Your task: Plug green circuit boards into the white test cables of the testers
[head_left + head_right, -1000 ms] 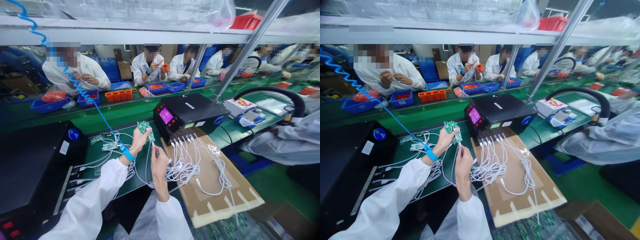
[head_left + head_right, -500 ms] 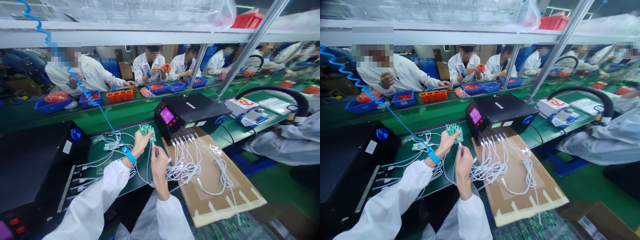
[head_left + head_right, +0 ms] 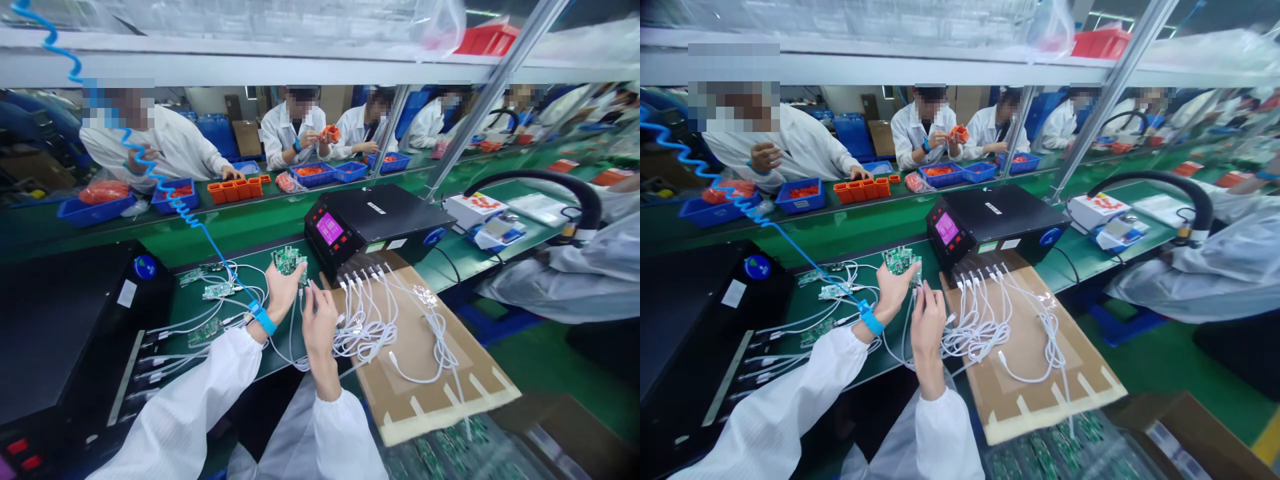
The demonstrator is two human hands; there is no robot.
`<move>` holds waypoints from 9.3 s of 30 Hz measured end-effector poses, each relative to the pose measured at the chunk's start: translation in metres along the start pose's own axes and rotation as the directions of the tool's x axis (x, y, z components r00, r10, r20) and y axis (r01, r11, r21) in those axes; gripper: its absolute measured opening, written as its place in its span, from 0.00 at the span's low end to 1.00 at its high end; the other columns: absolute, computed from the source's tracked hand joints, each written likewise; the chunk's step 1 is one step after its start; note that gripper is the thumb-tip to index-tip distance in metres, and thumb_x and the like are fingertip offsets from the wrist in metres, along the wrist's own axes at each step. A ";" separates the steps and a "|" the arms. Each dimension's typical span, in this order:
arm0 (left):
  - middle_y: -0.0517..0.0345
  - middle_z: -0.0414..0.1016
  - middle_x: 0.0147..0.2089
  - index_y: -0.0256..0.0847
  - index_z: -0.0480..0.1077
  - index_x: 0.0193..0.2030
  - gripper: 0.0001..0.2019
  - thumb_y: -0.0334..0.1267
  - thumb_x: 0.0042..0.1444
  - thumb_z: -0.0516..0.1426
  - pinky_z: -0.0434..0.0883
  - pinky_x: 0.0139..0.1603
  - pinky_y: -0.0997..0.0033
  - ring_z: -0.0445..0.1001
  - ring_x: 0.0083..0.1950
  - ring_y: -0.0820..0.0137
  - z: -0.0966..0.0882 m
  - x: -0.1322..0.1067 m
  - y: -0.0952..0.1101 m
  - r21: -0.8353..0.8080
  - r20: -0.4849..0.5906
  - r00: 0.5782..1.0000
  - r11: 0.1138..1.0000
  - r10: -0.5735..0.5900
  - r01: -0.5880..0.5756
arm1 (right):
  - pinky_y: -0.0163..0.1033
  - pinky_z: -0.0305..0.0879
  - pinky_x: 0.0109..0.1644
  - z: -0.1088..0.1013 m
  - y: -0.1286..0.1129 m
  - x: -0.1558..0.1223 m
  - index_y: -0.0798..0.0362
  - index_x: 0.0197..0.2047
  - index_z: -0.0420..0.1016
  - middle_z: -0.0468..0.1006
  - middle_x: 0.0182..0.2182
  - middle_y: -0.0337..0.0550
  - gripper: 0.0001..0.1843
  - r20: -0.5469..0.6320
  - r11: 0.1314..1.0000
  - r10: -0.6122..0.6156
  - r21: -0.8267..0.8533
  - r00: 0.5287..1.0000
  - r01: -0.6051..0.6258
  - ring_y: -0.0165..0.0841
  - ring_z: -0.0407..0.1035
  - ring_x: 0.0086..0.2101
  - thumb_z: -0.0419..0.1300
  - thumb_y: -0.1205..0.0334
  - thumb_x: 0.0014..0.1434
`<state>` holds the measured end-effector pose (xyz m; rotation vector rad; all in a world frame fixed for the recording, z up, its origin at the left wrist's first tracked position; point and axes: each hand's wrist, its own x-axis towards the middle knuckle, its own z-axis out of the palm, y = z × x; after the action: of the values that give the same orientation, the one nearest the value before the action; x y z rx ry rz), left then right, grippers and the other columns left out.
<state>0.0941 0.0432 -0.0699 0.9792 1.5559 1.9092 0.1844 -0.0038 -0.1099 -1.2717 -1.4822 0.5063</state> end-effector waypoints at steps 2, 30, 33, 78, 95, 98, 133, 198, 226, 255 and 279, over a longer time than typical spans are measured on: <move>0.52 0.84 0.42 0.39 0.78 0.41 0.16 0.38 0.47 0.73 0.75 0.50 0.63 0.81 0.42 0.62 0.001 -0.008 0.004 0.006 0.013 1.000 1.000 0.012 -0.012 | 0.44 0.72 0.48 -0.002 0.002 0.007 0.58 0.60 0.80 0.79 0.42 0.54 0.31 -0.019 1.000 0.012 0.009 1.000 -0.012 0.40 0.76 0.42 0.44 0.45 0.76; 0.51 0.84 0.43 0.38 0.78 0.44 0.12 0.40 0.54 0.69 0.76 0.51 0.63 0.82 0.44 0.62 0.014 -0.039 -0.002 0.077 0.186 0.979 0.993 0.078 -0.094 | 0.42 0.75 0.50 -0.020 0.001 0.028 0.54 0.46 0.79 0.78 0.42 0.49 0.17 -0.236 0.968 0.094 0.251 0.967 -0.033 0.36 0.76 0.41 0.57 0.50 0.71; 0.50 0.84 0.43 0.38 0.78 0.44 0.13 0.40 0.55 0.69 0.77 0.51 0.62 0.83 0.44 0.62 0.014 -0.038 -0.003 0.090 0.186 0.978 0.990 0.094 -0.112 | 0.42 0.75 0.49 -0.020 0.003 0.029 0.54 0.45 0.79 0.78 0.41 0.48 0.15 -0.236 0.966 0.070 0.258 0.969 -0.007 0.36 0.76 0.42 0.59 0.51 0.70; 0.52 0.83 0.41 0.41 0.77 0.41 0.03 0.34 0.61 0.63 0.73 0.44 0.65 0.80 0.41 0.63 0.009 -0.040 -0.001 0.323 0.274 0.953 0.922 0.126 -0.215 | 0.44 0.73 0.47 -0.014 0.001 0.026 0.54 0.43 0.79 0.81 0.38 0.48 0.19 -0.186 0.951 0.178 0.285 0.966 -0.120 0.38 0.76 0.39 0.57 0.46 0.69; 0.48 0.82 0.46 0.40 0.76 0.46 0.07 0.37 0.62 0.63 0.73 0.54 0.60 0.80 0.46 0.60 -0.004 -0.021 -0.002 0.255 0.315 0.944 0.949 0.100 -0.186 | 0.48 0.77 0.45 -0.013 0.032 0.049 0.59 0.44 0.82 0.85 0.37 0.55 0.26 0.044 0.905 0.260 0.337 0.965 -0.259 0.42 0.80 0.36 0.62 0.42 0.62; 0.50 0.83 0.45 0.39 0.76 0.45 0.07 0.37 0.61 0.64 0.74 0.52 0.62 0.81 0.46 0.61 -0.009 -0.016 -0.002 0.232 0.256 0.963 0.962 0.082 -0.144 | 0.50 0.76 0.47 -0.013 0.045 0.055 0.59 0.47 0.82 0.85 0.37 0.57 0.24 0.134 0.943 0.226 0.218 0.965 -0.251 0.43 0.80 0.37 0.60 0.46 0.64; 0.47 0.83 0.41 0.34 0.81 0.29 0.02 0.29 0.49 0.68 0.75 0.38 0.75 0.78 0.42 0.70 -0.022 -0.027 0.032 -0.181 0.448 0.618 0.611 -0.646 0.771 | 0.41 0.75 0.46 -0.110 0.016 -0.064 0.50 0.48 0.79 0.84 0.37 0.44 0.17 0.439 0.982 -0.139 -0.056 0.888 0.181 0.38 0.80 0.39 0.51 0.53 0.77; 0.61 0.72 0.27 0.40 0.71 0.32 0.16 0.49 0.55 0.68 0.71 0.39 0.67 0.73 0.29 0.70 -0.035 -0.058 0.014 0.098 0.384 0.854 0.935 -0.352 0.341 | 0.35 0.70 0.34 -0.096 0.026 -0.058 0.58 0.49 0.82 0.82 0.30 0.44 0.11 0.228 0.859 -0.419 -0.215 0.879 0.465 0.30 0.76 0.27 0.58 0.67 0.73; 0.62 0.73 0.31 0.40 0.70 0.33 0.19 0.50 0.49 0.71 0.72 0.33 0.69 0.73 0.26 0.71 -0.030 -0.064 0.011 0.016 0.324 0.865 0.916 -0.384 0.401 | 0.33 0.71 0.34 -0.096 0.027 -0.058 0.55 0.54 0.83 0.83 0.31 0.43 0.13 0.229 0.830 -0.436 -0.273 0.870 0.487 0.29 0.77 0.29 0.57 0.67 0.73; 0.63 0.70 0.23 0.42 0.68 0.27 0.17 0.49 0.57 0.67 0.68 0.33 0.68 0.70 0.25 0.70 -0.032 -0.070 0.015 0.158 0.309 0.890 0.941 -0.335 0.299 | 0.34 0.71 0.34 -0.095 0.030 -0.062 0.55 0.51 0.83 0.84 0.32 0.44 0.13 0.228 0.845 -0.399 -0.285 0.888 0.452 0.30 0.77 0.29 0.57 0.67 0.74; 0.62 0.73 0.24 0.40 0.70 0.33 0.16 0.51 0.60 0.64 0.72 0.25 0.73 0.73 0.23 0.71 -0.031 -0.072 0.010 0.251 0.363 0.894 0.952 -0.262 0.177 | 0.34 0.71 0.36 -0.089 0.032 -0.062 0.57 0.49 0.83 0.85 0.33 0.44 0.09 0.161 0.844 -0.430 -0.279 0.888 0.459 0.30 0.77 0.28 0.60 0.69 0.71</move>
<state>0.1152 -0.0323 -0.0797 1.1374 1.5674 1.3114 0.2694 -0.0750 -0.1329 -1.0910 -1.9241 0.0183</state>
